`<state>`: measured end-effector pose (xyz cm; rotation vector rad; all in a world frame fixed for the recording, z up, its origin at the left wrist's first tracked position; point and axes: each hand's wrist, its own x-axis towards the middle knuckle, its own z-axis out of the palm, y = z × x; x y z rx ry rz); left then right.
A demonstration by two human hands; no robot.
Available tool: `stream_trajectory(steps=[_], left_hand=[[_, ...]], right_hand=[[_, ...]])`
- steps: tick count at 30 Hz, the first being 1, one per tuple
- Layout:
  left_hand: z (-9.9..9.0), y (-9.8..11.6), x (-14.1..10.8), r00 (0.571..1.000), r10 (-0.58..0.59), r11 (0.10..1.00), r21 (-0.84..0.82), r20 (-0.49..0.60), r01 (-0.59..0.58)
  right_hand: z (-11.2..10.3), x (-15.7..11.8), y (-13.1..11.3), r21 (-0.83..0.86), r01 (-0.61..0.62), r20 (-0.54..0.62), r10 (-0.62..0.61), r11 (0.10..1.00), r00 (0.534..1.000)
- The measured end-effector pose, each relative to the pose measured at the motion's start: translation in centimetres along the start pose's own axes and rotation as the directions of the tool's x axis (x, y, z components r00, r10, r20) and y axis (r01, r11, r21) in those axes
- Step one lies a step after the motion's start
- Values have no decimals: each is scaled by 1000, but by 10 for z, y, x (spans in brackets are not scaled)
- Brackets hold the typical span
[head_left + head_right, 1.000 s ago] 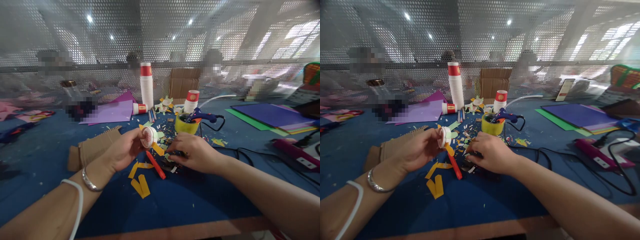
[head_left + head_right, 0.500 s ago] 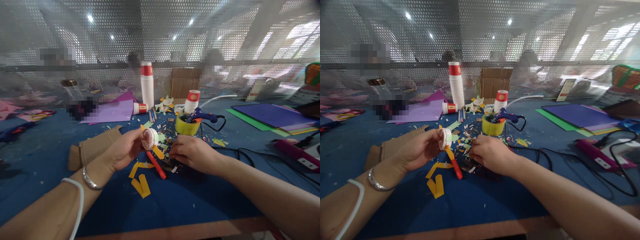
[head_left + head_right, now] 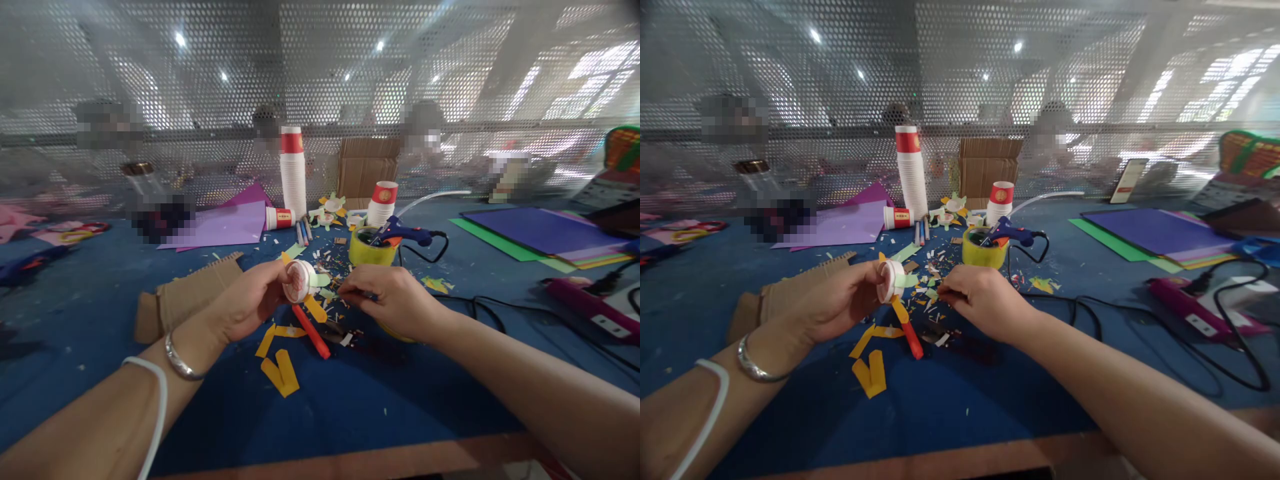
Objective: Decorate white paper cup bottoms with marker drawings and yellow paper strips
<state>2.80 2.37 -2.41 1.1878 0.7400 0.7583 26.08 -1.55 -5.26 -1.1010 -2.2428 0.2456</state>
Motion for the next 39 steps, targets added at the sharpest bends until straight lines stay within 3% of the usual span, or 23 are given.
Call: stream_trajectory(steps=[11,15,19,24,31,39], left_hand=[[1,2,-2,1000,8,999,43,15,-8],[1,2,-2,999,-8,997,76,44,4],[2,1,-4,996,-39,992,120,85,29],[4,-3,-5,994,-104,981,167,45,95],[8,-4,-7,983,-166,959,245,72,144],[8,-4,-10,977,-156,954,278,147,111]], right_hand=[[0,1,-2,10,-13,-9,13,1000,1000],[-4,1,-6,71,81,-176,-67,994,982],[-8,-1,-17,48,169,-375,-139,984,916],[-9,-4,-32,-17,263,-481,-239,965,844],[-7,-7,-39,-59,301,-451,-295,952,842],[-3,-6,-36,-61,373,-394,-366,926,843]])
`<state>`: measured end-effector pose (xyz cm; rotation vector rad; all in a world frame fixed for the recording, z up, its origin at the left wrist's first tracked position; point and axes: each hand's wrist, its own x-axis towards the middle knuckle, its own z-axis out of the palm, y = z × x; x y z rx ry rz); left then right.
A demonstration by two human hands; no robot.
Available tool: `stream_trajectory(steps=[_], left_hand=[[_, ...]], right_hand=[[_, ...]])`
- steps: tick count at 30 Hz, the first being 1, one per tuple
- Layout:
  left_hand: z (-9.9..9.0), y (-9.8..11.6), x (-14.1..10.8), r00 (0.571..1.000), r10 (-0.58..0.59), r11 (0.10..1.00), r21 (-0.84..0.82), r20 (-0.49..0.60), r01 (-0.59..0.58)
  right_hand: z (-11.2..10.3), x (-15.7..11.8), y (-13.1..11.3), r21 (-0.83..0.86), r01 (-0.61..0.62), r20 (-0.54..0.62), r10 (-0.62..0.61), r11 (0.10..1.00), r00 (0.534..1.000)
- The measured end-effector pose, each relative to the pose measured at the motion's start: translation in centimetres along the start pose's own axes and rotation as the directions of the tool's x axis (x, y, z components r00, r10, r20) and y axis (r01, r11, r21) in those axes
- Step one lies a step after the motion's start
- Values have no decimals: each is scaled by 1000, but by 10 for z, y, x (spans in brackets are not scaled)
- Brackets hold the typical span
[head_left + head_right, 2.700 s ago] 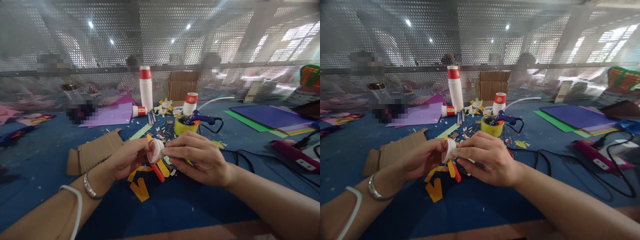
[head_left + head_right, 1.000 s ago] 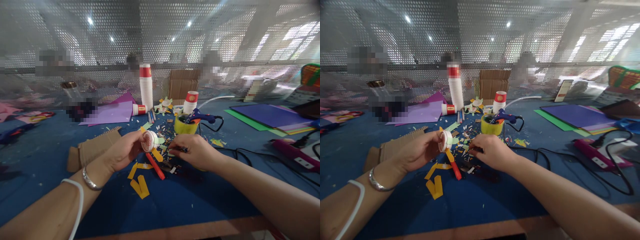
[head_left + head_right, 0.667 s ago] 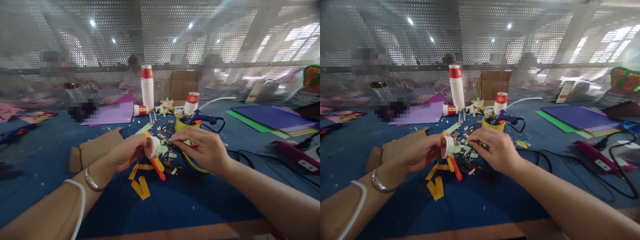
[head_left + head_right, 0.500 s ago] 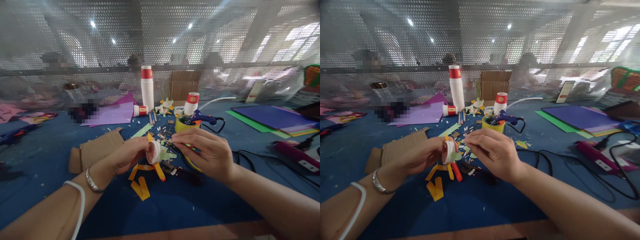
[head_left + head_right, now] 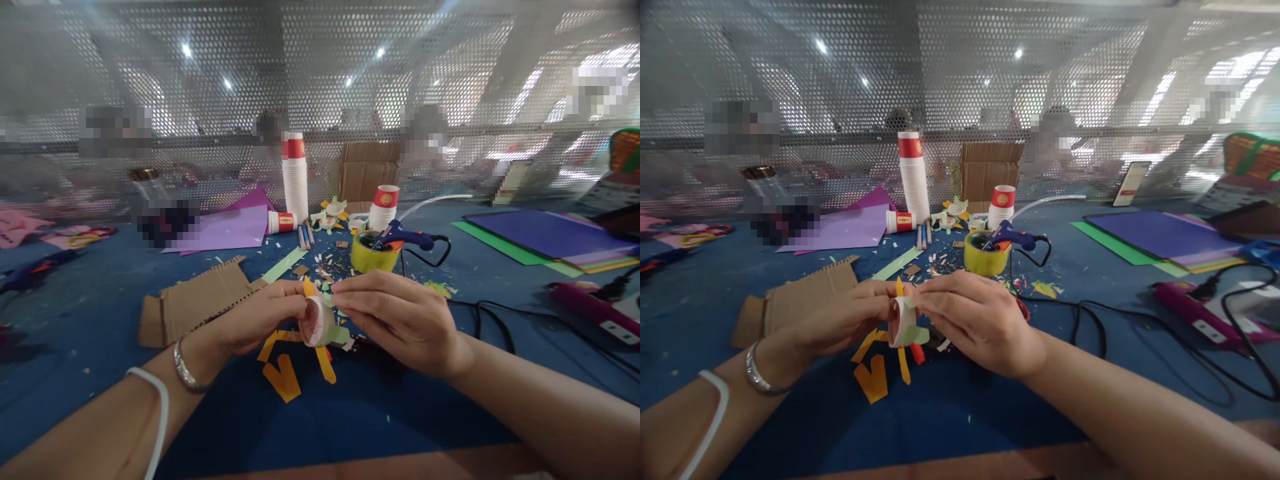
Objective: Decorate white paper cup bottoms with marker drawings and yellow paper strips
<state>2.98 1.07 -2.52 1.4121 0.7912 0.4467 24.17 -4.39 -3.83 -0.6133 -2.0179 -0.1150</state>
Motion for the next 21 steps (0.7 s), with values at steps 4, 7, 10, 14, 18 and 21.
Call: stream_trajectory(steps=[4,7,10,14,18,21], left_hand=[[0,1,-1,1000,7,1000,4,3,-7],[0,1,-1,1000,3,1000,-16,-17,-3],[0,0,-1,1000,-7,1000,-29,-28,6],[-1,-1,-1,1000,-9,999,-44,-27,8],[0,-1,-1,1000,-6,999,-48,-18,5],[1,-1,-1,999,-15,999,-52,-47,13]], right_hand=[[0,0,1,-10,37,25,-37,999,999],[-1,0,1,-23,57,50,-56,998,997],[-2,-1,1,-35,65,67,-63,997,996],[-2,-1,1,-41,83,79,-80,996,994],[-1,-2,3,-57,86,84,-81,995,993],[-1,-2,4,-51,92,103,-87,994,991]])
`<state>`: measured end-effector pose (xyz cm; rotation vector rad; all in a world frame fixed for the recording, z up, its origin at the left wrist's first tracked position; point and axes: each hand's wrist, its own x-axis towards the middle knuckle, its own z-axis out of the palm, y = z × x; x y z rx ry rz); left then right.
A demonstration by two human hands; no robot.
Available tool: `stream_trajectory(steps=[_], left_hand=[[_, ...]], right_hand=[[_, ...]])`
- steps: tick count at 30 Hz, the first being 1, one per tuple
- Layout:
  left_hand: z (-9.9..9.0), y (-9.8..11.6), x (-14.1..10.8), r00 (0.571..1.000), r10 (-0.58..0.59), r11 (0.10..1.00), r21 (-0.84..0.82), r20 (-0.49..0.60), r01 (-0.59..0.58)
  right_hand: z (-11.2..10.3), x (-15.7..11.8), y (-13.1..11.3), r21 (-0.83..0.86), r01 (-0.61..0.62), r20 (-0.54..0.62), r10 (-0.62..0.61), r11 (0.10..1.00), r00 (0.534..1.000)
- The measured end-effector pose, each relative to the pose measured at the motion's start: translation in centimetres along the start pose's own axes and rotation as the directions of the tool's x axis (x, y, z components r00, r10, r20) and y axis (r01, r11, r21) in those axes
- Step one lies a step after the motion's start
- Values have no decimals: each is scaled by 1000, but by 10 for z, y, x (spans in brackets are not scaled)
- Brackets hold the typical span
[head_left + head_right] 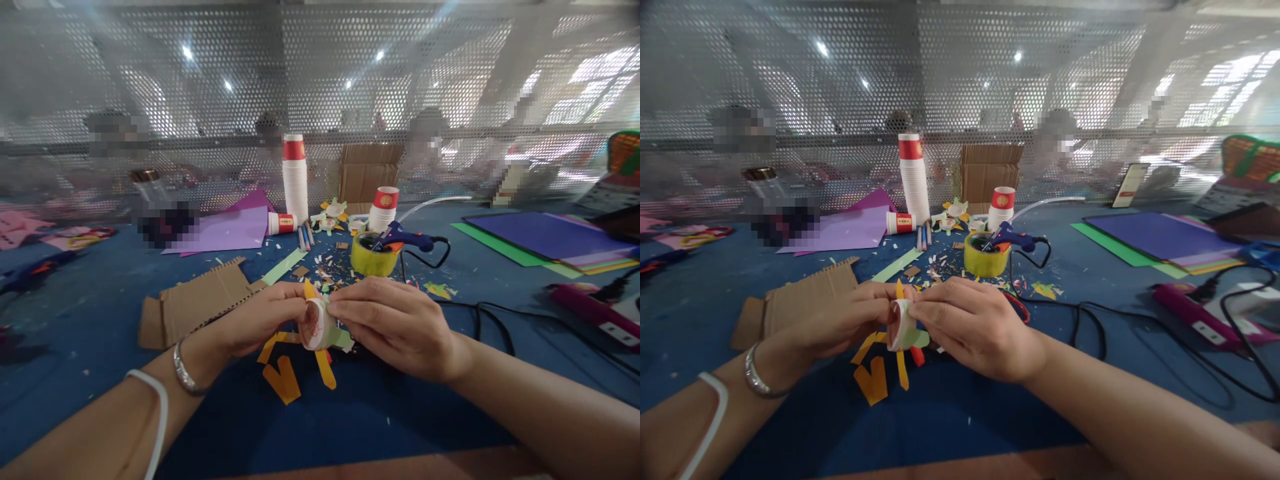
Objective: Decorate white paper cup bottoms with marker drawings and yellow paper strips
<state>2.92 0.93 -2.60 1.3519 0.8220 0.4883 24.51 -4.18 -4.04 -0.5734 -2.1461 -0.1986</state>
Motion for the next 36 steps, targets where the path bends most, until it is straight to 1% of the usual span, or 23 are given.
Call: stream_trajectory(steps=[5,8,10,13,14,16,19,22,25,28,30,33,36], left_hand=[[0,1,0,1000,-12,999,40,29,11],[0,2,0,1000,16,999,46,11,-16],[0,3,0,998,57,996,66,-20,-56],[-1,2,0,993,115,981,160,-39,-107],[-2,1,0,990,136,971,202,-30,-127],[-4,-1,1,981,196,939,290,-6,-186],[-6,-3,1,956,292,856,443,10,-266],[-6,-1,0,942,335,772,565,28,-291],[-2,4,-2,940,338,734,615,40,-290],[0,5,-3,953,302,739,621,38,-259],[-1,5,-2,954,297,751,608,41,-260],[-3,3,-1,956,289,801,534,47,-269],[-4,4,0,967,252,867,436,35,-241]], right_hand=[[0,0,1,8,29,8,-29,1000,1000],[0,2,1,-1,31,6,-31,1000,1000],[-1,4,1,10,-5,-20,6,1000,1000],[-1,6,0,70,-130,-56,134,989,989],[-1,6,0,88,-185,-53,190,979,980],[0,6,1,127,-301,-13,305,945,952],[2,5,1,212,-463,105,451,861,886],[4,5,2,308,-553,209,512,774,833],[4,5,3,392,-601,272,537,696,799],[5,6,4,436,-638,322,552,634,769],[5,6,5,439,-655,340,560,615,755],[4,5,7,425,-666,332,579,612,744],[3,5,9,432,-682,331,600,590,728]])
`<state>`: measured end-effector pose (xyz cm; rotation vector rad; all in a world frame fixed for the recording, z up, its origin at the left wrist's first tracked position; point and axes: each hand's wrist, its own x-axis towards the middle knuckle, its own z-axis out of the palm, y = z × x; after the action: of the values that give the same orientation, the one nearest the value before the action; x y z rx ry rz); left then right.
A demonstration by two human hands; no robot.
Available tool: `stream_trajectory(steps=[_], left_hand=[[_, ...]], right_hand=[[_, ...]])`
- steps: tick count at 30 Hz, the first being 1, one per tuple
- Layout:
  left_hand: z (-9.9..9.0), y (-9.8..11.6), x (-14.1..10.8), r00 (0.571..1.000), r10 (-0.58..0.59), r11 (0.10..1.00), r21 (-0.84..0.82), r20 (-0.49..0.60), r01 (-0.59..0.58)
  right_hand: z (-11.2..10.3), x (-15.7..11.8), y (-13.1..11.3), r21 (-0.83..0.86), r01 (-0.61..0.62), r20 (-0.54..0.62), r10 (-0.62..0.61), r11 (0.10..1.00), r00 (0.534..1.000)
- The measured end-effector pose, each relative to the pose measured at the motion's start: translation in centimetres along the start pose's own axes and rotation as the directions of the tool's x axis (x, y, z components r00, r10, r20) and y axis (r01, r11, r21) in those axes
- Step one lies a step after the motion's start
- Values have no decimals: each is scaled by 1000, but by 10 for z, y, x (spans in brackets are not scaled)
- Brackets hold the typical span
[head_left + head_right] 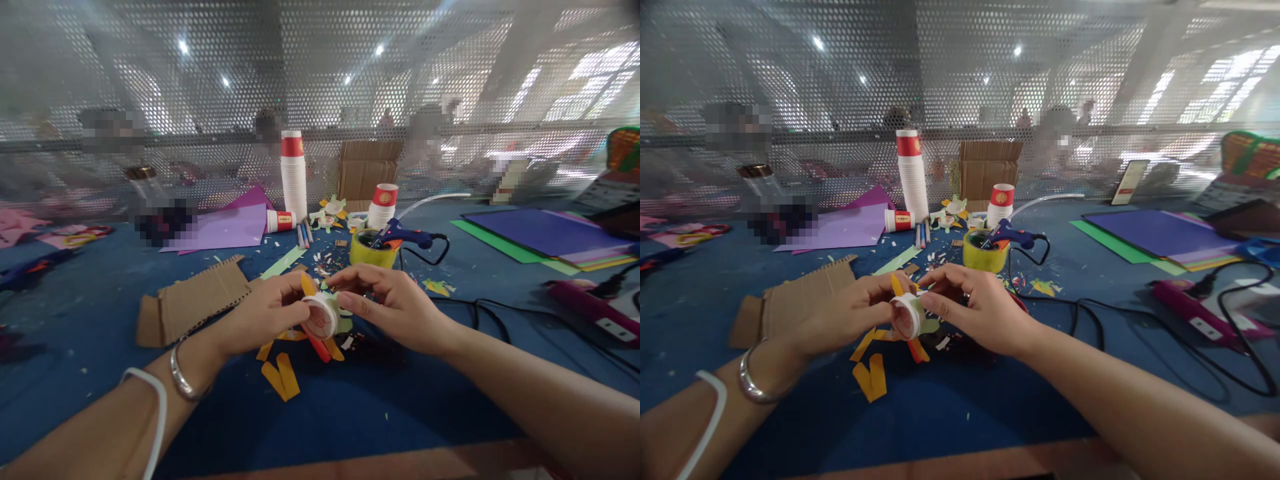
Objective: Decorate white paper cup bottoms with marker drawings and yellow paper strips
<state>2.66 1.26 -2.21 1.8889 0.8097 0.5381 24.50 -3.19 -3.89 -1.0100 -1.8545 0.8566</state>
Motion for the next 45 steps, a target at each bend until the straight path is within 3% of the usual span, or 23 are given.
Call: stream_trajectory(steps=[7,20,26,33,41,45], left_hand=[[1,3,3,988,-131,962,-251,-83,107],[2,-5,1,992,-125,906,-411,-33,101],[2,-4,-1,990,-143,896,-423,17,136],[6,-1,1,993,-94,878,-476,-66,51],[7,5,-3,989,-134,929,-355,-68,101],[5,7,-5,989,-114,915,-398,-92,69]], right_hand=[[1,1,-1,157,-46,45,40,987,998],[-1,1,1,292,-43,51,30,955,998],[-2,2,2,372,-38,61,16,928,998],[-2,3,1,316,-45,-2,48,948,999],[-4,4,1,267,-31,-13,36,963,999],[-5,4,0,296,-39,10,38,954,999]])
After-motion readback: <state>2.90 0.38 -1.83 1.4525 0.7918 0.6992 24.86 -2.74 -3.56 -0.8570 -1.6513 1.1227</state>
